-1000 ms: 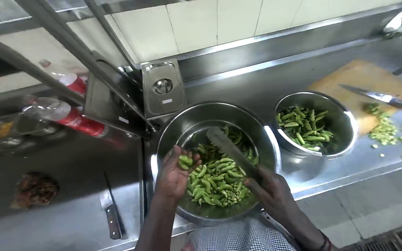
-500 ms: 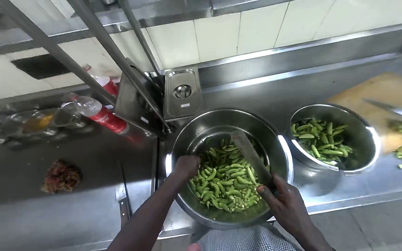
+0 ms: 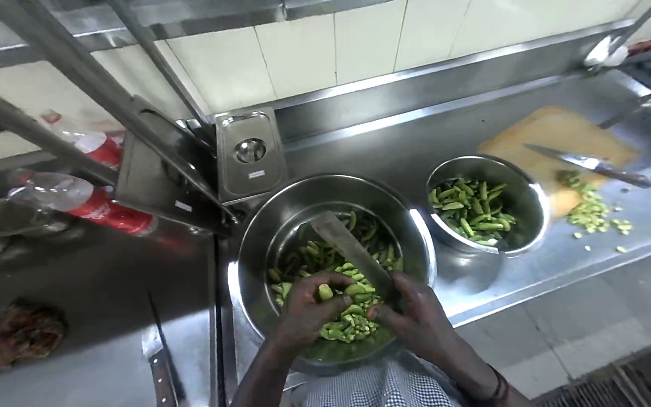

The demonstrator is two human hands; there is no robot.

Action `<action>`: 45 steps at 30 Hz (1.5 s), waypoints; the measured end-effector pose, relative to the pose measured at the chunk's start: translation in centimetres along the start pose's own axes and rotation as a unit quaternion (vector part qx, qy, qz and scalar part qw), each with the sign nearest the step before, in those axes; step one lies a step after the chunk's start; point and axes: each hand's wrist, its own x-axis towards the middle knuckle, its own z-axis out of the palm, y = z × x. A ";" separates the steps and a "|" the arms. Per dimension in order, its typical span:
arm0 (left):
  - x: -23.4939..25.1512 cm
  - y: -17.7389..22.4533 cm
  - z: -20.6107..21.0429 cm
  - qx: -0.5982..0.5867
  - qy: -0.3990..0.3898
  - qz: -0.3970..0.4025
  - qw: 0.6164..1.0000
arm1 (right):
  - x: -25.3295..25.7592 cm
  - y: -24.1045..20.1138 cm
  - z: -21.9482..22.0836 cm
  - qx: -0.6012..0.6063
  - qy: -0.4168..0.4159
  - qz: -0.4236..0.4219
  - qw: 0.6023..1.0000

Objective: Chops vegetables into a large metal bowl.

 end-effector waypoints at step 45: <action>-0.9 -0.1 4.4 -0.412 0.090 -0.118 0.899 | -0.3 -0.4 0.9 -0.061 0.028 -0.071 0.995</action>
